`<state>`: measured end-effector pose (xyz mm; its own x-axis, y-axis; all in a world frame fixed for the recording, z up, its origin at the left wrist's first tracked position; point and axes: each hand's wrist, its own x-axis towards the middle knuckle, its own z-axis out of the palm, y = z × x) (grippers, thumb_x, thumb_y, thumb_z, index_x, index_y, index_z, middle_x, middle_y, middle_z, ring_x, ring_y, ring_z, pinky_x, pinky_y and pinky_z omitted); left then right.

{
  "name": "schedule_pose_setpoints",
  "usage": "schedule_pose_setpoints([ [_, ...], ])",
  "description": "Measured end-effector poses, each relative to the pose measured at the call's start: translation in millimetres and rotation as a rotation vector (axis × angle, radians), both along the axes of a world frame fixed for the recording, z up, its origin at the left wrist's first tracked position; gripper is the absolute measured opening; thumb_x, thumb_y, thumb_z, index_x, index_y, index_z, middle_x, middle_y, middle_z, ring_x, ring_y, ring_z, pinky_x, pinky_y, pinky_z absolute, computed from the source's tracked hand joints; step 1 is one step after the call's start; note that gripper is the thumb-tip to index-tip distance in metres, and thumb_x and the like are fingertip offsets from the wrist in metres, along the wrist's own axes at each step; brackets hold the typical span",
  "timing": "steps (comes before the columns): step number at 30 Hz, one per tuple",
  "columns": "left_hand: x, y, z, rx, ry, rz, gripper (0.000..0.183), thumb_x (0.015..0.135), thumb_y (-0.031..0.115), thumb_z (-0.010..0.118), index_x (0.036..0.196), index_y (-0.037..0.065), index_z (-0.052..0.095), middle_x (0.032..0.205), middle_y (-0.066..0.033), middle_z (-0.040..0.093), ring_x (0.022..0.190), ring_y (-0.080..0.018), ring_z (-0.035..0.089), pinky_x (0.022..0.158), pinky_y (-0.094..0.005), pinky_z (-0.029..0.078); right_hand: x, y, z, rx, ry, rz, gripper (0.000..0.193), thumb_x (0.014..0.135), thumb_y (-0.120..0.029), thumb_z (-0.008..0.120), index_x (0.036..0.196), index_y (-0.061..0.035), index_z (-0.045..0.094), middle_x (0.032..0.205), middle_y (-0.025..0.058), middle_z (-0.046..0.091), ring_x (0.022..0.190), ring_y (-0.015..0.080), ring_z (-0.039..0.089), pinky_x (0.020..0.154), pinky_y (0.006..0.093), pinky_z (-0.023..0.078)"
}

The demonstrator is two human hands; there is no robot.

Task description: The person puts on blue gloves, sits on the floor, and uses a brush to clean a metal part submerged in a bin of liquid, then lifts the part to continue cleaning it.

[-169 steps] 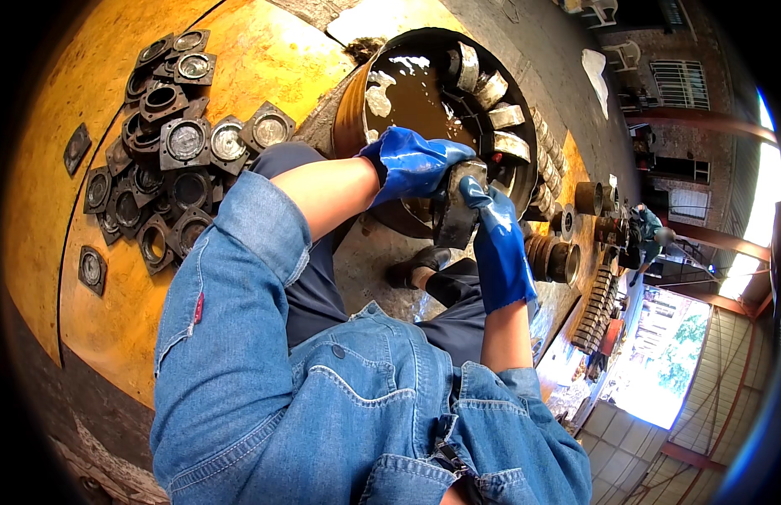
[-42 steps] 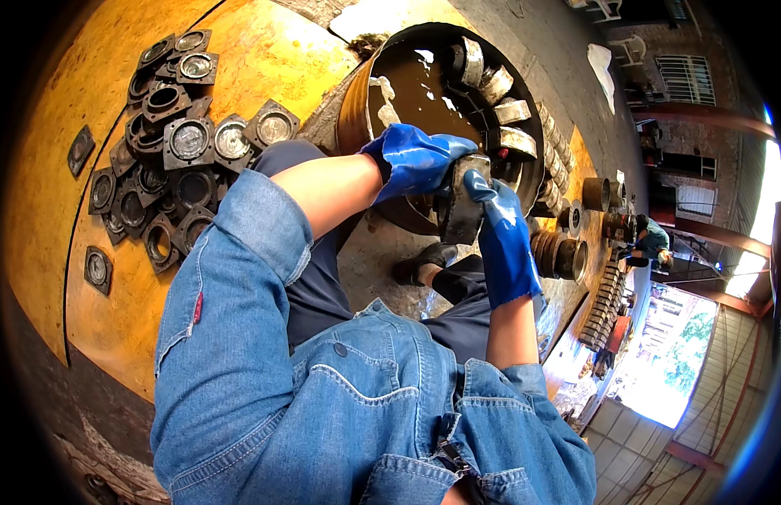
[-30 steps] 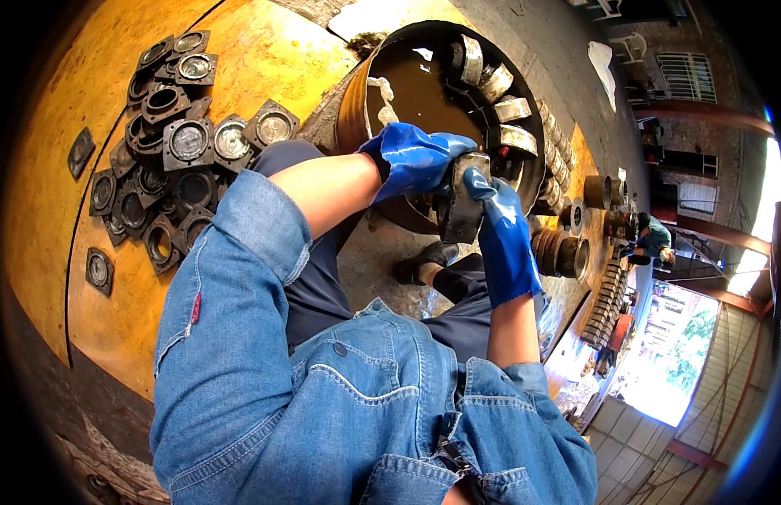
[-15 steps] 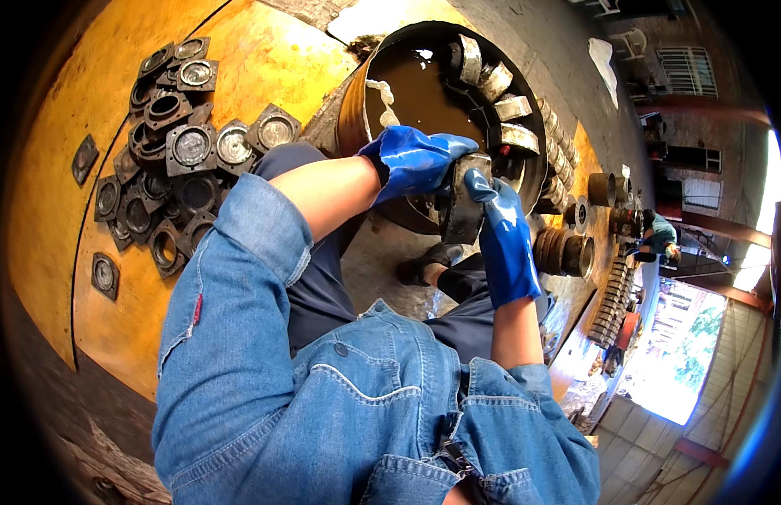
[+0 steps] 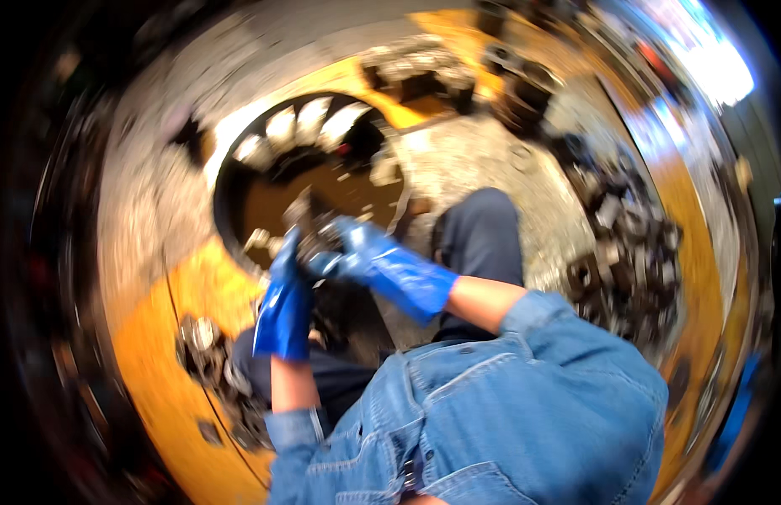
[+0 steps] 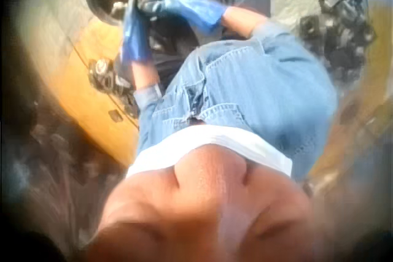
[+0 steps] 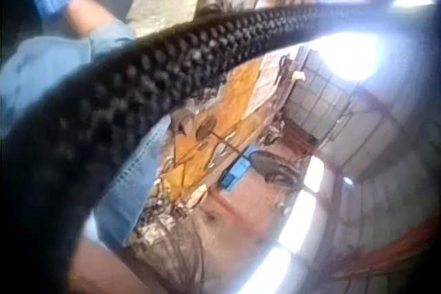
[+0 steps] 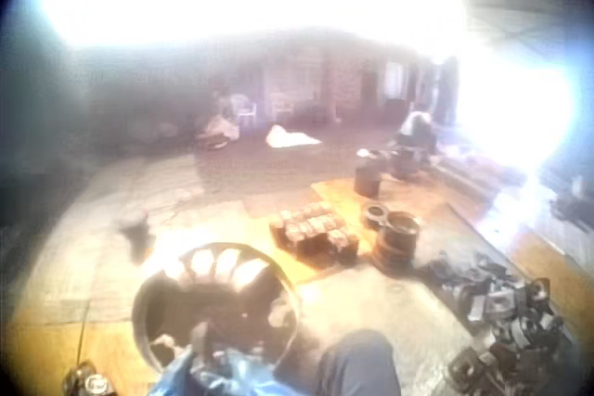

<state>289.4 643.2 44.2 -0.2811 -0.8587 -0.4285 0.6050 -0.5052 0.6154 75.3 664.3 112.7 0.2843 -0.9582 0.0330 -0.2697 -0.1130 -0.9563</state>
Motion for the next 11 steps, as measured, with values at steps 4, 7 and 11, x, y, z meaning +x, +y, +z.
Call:
schedule_pose_setpoints([
  [4,2.7,-2.4,19.0,0.122,0.094,-0.07,0.066,0.11,0.056,0.037,0.152,0.008,0.054,0.148,-0.0187,0.061,0.127,-0.039,0.064,0.109,-0.0559,0.053,-24.4,2.4,31.7,0.048,-0.253,0.117,0.057,0.085,-0.049,0.077,0.118,-0.0031,0.07,0.106,0.0257,0.075,0.1,0.0396,0.074,0.085,0.046,0.058],
  [7,-27.3,1.7,40.7,0.36,-0.337,0.152,0.066,0.107,0.057,0.042,0.152,0.011,0.055,0.153,-0.0155,0.057,0.139,-0.0397,0.054,0.117,-0.0556,0.044,-30.1,-1.5,6.6,0.036,-0.082,0.048,0.045,0.086,-0.044,0.072,0.107,-0.0045,0.076,0.101,0.0233,0.076,0.096,0.0424,0.072,0.084,0.0485,0.057],
  [11,17.6,-9.4,18.4,0.074,-0.222,-0.045,0.072,0.105,0.061,0.04,0.158,0.015,0.048,0.158,-0.0162,0.053,0.144,-0.0388,0.051,0.121,-0.0538,0.04,-26.3,-21.4,6.9,0.043,-0.012,0.069,0.039,0.087,-0.039,0.068,0.105,-0.0056,0.079,0.098,0.0217,0.077,0.097,0.0407,0.073,0.089,0.0496,0.056],
])
